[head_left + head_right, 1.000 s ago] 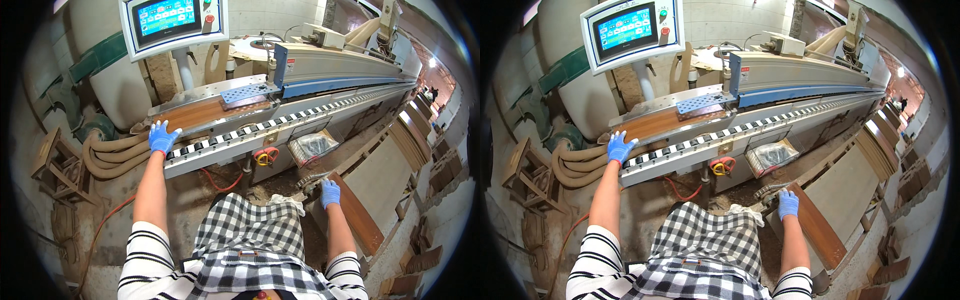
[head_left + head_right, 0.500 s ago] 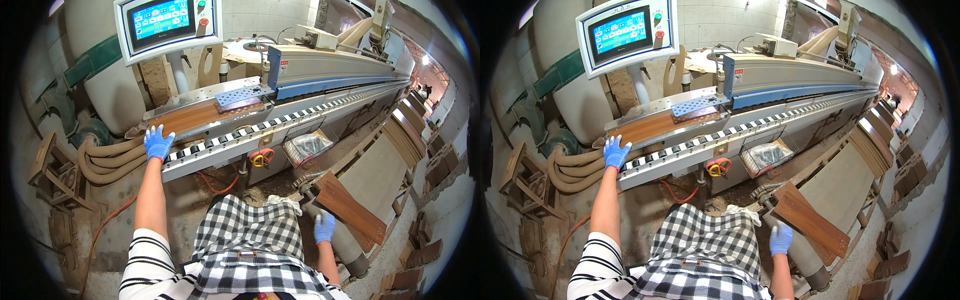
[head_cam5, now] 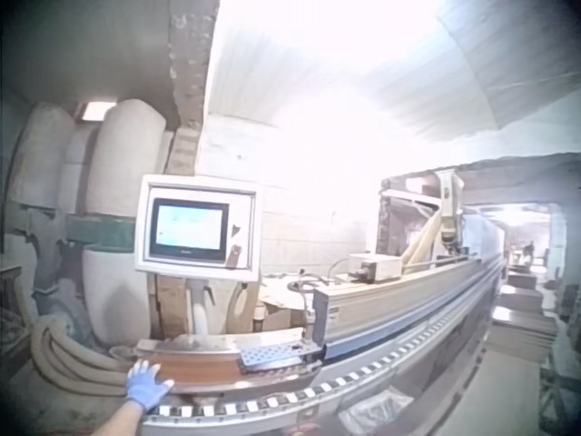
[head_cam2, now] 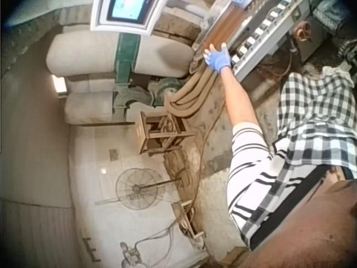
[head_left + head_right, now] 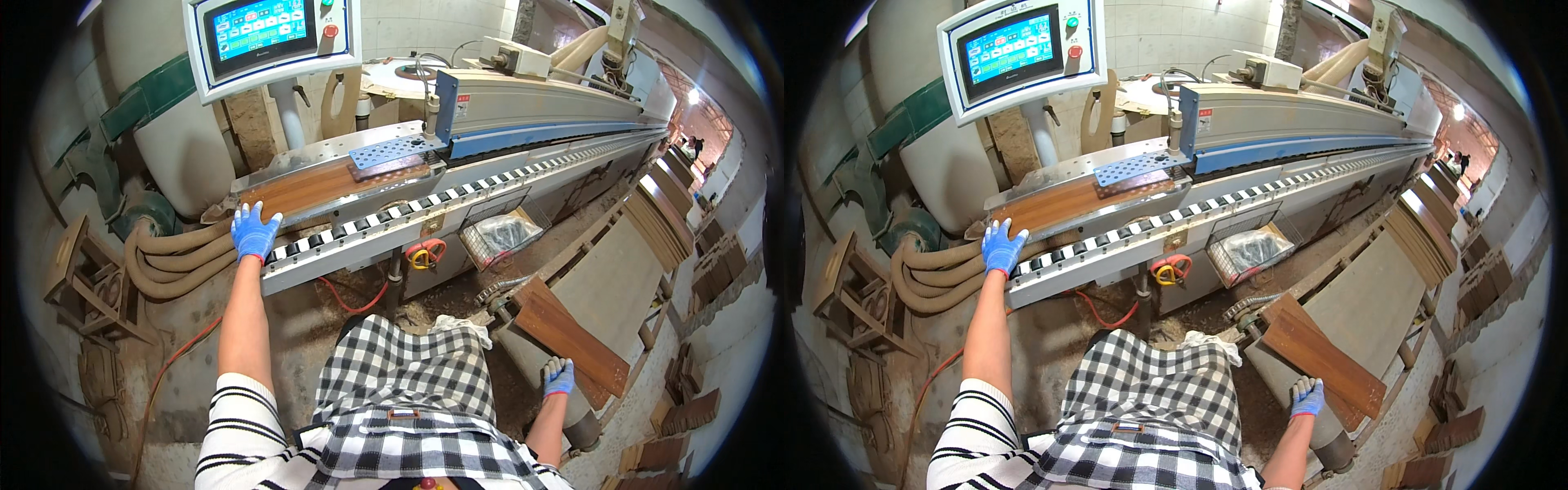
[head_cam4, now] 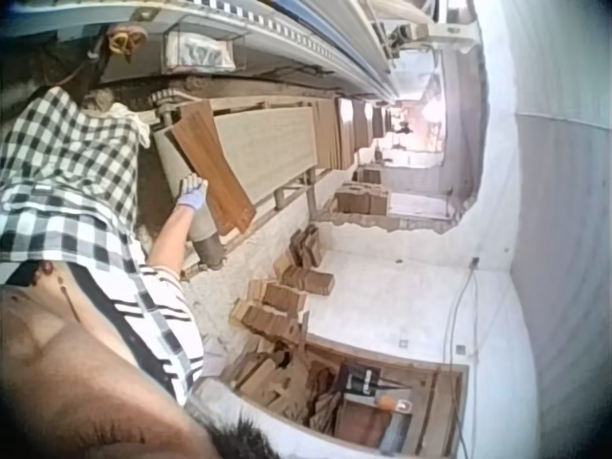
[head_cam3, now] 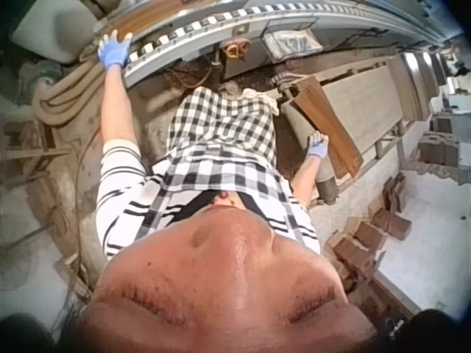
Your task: The person feeds rectangular wooden planks one at a time into a belt sander, guides them through the machine, and removes them from the output side. The person repeats this process for multiple planks, stacking the finished pieces on a nearby table.
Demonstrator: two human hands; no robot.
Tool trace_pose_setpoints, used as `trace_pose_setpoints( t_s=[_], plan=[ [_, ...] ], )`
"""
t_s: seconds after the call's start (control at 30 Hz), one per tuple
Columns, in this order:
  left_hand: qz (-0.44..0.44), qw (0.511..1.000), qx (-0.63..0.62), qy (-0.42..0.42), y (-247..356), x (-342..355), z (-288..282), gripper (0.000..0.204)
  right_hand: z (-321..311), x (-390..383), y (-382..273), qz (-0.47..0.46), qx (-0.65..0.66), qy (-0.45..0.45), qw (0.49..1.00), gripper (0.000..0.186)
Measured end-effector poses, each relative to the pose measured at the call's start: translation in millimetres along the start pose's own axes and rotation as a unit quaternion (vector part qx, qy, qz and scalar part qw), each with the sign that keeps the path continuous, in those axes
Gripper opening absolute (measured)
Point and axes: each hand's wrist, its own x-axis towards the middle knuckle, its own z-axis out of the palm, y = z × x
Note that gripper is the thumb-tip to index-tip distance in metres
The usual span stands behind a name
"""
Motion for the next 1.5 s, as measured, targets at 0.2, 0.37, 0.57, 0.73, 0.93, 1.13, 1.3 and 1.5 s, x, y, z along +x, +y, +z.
trace_pose_setpoints(
  t_s=[0.2,0.37,0.57,0.73,0.93,1.13,1.3,1.5],
  plan=[
    [-0.006,1.0,0.013,-0.001,-2.2,-2.5,-3.7,0.07,45.0,-35.9,-21.9,0.055,-0.031,0.025,0.998,0.053],
    [-0.005,1.0,0.007,0.002,2.0,-1.9,-4.4,0.069,28.5,-4.0,-7.5,0.041,-0.009,0.026,0.999,0.05],
    [-0.017,1.0,-0.001,-0.008,-2.4,-2.0,-2.7,0.068,31.4,-47.5,7.3,0.077,-0.059,-0.029,0.995,0.052],
    [-0.005,0.999,-0.045,-0.005,-13.3,0.5,-2.8,0.066,-6.4,-17.6,4.8,0.065,0.117,0.035,0.99,0.058],
    [0.018,0.991,-0.133,0.002,-54.2,6.7,4.0,0.059,-12.5,-11.9,9.3,0.019,0.135,0.024,0.99,0.059],
    [0.035,0.988,-0.144,0.03,-57.8,5.5,1.4,0.05,-23.8,-4.6,-3.2,0.033,0.152,0.05,0.987,0.055],
    [0.03,0.994,-0.1,0.01,-29.8,0.0,-12.4,0.05,-53.5,7.4,-10.9,0.001,0.173,0.052,0.984,0.086],
    [0.061,0.998,-0.033,0.014,13.0,1.4,-6.8,0.046,-56.7,14.6,-11.0,0.009,0.16,0.053,0.986,0.077]
  ],
)
